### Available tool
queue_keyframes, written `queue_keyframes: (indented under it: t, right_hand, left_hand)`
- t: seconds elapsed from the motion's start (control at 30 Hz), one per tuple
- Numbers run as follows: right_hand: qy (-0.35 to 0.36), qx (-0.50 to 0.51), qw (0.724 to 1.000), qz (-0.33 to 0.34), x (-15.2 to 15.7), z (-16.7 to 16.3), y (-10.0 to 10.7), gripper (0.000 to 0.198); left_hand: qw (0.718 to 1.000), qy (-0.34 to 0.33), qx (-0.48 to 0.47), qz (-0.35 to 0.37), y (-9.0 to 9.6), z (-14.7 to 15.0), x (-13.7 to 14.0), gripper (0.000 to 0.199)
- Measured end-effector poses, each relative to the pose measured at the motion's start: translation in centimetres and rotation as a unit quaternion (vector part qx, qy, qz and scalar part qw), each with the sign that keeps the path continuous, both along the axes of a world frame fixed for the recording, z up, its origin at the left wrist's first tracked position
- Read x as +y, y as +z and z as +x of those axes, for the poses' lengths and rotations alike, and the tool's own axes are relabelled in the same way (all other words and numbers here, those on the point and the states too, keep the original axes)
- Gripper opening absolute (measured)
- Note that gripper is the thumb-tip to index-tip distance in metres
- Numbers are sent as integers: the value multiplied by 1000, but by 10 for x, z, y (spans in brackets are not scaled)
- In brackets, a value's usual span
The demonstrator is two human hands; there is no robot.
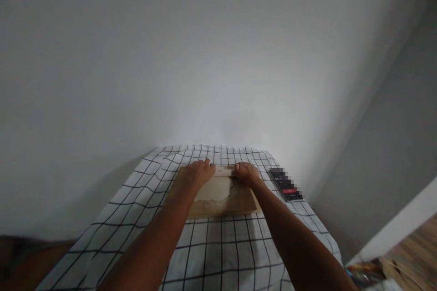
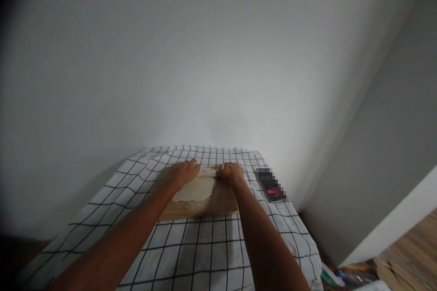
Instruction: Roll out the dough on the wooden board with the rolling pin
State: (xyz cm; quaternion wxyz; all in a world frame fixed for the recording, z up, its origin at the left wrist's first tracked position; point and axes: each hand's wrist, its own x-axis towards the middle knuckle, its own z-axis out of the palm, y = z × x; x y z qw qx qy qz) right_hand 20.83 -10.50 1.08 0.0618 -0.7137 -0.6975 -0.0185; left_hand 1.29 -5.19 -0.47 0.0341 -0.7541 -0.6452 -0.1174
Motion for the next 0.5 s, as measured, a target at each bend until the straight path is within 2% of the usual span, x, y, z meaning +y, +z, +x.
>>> queue_keyframes:
  t: [0.3,0.5]
  right_hand:
    - [3,-27,999,-30,46,11,-6,36]
    - [25,-49,998,-32,80,17,-10,33]
  left_hand:
    - [995,7,-56,-78,3,1,50,52]
    - [994,18,-84,-74,1,4,75,56]
